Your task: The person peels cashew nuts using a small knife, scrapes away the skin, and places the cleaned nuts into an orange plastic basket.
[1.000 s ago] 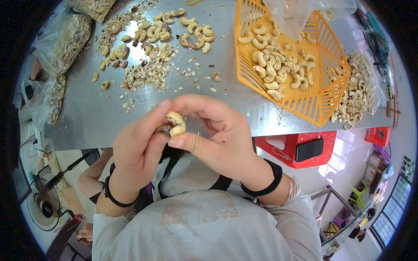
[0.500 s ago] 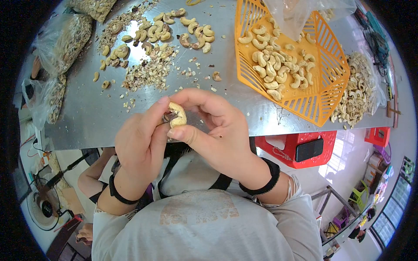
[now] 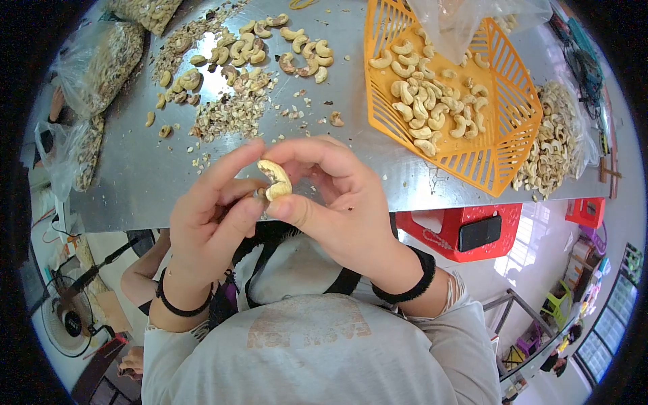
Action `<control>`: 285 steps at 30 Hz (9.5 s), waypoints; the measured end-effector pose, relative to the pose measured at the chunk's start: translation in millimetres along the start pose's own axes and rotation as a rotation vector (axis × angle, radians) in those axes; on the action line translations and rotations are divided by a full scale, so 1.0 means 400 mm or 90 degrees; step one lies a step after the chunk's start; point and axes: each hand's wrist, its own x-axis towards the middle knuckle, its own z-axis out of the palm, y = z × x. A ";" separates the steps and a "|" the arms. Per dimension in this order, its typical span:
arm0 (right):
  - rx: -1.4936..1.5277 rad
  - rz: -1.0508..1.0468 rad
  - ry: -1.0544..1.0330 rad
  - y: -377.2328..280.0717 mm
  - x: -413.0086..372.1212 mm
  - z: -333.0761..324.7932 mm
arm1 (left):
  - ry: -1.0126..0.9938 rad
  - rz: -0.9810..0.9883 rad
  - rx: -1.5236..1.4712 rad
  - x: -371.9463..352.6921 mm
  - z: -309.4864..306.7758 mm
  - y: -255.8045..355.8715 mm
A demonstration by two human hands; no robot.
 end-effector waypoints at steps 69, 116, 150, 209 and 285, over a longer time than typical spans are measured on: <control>0.195 0.106 -0.015 0.000 -0.003 -0.010 | 0.118 0.229 0.244 0.020 0.009 0.004; -0.068 -0.001 -0.029 -0.016 -0.005 -0.001 | -0.068 -0.187 -0.253 0.010 -0.013 0.006; 0.178 0.061 -0.039 -0.007 -0.007 -0.011 | -0.067 0.156 0.142 0.009 -0.013 0.012; 0.131 0.090 -0.028 -0.010 -0.013 -0.003 | 0.045 0.251 0.207 0.017 0.001 -0.018; -0.094 0.041 0.044 -0.002 -0.003 0.015 | -0.127 -0.171 -0.240 0.081 -0.054 0.012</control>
